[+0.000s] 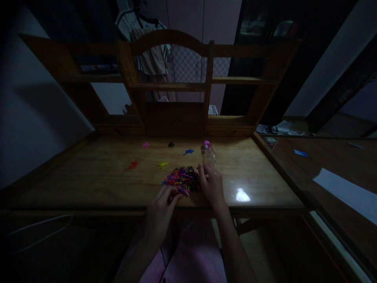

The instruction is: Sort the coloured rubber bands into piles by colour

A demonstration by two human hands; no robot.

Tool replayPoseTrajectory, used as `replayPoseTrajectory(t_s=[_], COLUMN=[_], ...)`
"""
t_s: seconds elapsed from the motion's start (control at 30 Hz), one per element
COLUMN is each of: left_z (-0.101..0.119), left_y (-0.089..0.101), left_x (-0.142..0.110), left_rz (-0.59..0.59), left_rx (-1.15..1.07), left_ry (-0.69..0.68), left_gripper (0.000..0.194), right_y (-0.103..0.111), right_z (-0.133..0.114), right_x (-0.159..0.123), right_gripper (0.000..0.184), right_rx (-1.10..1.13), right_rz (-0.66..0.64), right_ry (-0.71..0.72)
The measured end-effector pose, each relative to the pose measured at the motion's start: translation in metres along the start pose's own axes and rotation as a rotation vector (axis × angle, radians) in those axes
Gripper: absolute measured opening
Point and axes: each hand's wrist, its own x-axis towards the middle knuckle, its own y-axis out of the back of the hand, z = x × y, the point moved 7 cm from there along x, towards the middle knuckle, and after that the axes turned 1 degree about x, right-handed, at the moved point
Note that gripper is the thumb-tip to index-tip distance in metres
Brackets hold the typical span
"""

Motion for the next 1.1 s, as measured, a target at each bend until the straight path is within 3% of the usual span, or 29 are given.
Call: replayPoseTrajectory(t_s=[0.43, 0.67, 1.1], left_z=[-0.002, -0.011, -0.014], left_y=[0.007, 0.029, 0.008], left_x=[-0.005, 0.002, 0.015], left_rz=[0.001, 0.107, -0.063], left_rx=[-0.126, -0.104, -0.106], left_ry=[-0.012, 0.016, 0.020], left_gripper=[0.008, 0.007, 0.016], right_y=[0.000, 0.000, -0.001], right_z=[-0.002, -0.002, -0.003], right_x=[-0.001, -0.001, 0.000], right_gripper=[0.034, 0.034, 0.032], right_rx=[0.002, 0.008, -0.011], right_rz=[-0.017, -0.012, -0.033], right_ry=[0.001, -0.005, 0.009])
